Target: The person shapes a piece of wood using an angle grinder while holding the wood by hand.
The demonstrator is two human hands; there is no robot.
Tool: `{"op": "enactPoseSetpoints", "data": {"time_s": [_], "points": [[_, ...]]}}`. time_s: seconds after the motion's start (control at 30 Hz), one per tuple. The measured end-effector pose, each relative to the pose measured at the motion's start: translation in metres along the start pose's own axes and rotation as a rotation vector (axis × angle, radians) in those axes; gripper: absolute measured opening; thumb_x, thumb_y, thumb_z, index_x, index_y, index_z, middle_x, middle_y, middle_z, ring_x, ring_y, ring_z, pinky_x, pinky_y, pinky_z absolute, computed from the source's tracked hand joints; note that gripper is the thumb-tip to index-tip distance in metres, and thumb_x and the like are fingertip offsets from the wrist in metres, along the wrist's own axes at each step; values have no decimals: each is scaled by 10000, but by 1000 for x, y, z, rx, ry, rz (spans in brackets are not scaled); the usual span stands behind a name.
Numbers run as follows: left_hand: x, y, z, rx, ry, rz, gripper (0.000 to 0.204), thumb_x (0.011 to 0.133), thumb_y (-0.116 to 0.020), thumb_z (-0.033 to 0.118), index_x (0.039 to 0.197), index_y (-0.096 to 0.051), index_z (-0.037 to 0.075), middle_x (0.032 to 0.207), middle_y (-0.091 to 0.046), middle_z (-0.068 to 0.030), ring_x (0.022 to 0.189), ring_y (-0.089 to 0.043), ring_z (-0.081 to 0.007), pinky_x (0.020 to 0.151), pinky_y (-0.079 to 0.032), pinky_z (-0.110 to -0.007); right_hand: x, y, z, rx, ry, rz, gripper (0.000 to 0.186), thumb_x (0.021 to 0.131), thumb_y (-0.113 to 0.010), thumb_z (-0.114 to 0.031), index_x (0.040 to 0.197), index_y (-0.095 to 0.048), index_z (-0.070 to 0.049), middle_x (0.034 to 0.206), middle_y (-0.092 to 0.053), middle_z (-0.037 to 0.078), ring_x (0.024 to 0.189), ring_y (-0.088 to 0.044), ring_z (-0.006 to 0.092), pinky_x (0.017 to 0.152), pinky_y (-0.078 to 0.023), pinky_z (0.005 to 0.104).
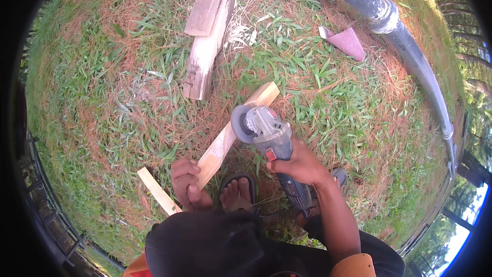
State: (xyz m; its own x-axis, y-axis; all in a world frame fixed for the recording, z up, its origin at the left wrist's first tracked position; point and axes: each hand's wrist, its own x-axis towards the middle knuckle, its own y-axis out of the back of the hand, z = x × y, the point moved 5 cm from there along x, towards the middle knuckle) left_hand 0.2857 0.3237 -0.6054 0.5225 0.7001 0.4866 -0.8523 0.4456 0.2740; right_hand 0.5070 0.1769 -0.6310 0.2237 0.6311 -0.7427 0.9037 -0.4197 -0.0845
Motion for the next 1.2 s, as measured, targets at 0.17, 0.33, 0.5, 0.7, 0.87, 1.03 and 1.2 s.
{"op": "enactPoseSetpoints", "data": {"time_s": [0.17,0.33,0.5,0.7,0.87,1.03,1.2], "points": [[2,2,-15,-279,404,258,369,942,-579,348,1074,-441,32,1154,-460,-175,1007,-473,-235,938,-413,-420,-12,-12,-22,-330,73,69,575,736,-828,-139,1239,-596,16,1033,-713,98,951,-666,183,895,-526,347],[-3,15,-33,-389,515,290,320,932,-580,285,1064,-439,30,1113,-471,-164,1005,-472,-225,976,-387,-411,-18,-25,-24,-494,173,103,617,767,-822,-243,1258,-579,41,1093,-712,241,1038,-713,365,923,-535,420],[-15,15,-43,-447,566,335,292,925,-571,249,1063,-443,26,1109,-482,-163,1014,-473,-228,989,-373,-409,-10,-34,-13,-439,66,159,594,728,-835,-161,1230,-587,39,1057,-723,174,998,-703,265,936,-528,378],[-15,19,-45,-411,542,335,241,934,-547,209,1062,-446,32,1100,-487,-157,1005,-472,-227,983,-380,-410,-9,-47,-18,-395,202,129,639,737,-840,-186,1264,-573,59,1095,-726,204,1040,-715,278,947,-534,388],[-12,17,-40,-408,544,339,242,951,-555,223,1062,-453,35,1088,-492,-151,993,-472,-217,975,-386,-405,-13,-54,-25,-468,165,102,682,744,-833,-192,1308,-545,61,1153,-697,255,1115,-698,363,976,-529,423],[-12,16,-39,-405,526,321,260,958,-569,247,1059,-452,37,1082,-492,-150,991,-473,-221,974,-387,-407,-3,-40,-18,-402,154,166,706,731,-844,-201,1310,-542,66,1151,-696,258,1101,-701,368,972,-532,422],[-5,13,-35,-389,528,309,289,952,-593,265,1065,-453,39,1085,-494,-148,995,-479,-224,969,-391,-411,-13,-46,-19,-448,201,156,635,725,-850,-177,1258,-592,51,1086,-729,200,1042,-721,275,941,-537,386]]}}
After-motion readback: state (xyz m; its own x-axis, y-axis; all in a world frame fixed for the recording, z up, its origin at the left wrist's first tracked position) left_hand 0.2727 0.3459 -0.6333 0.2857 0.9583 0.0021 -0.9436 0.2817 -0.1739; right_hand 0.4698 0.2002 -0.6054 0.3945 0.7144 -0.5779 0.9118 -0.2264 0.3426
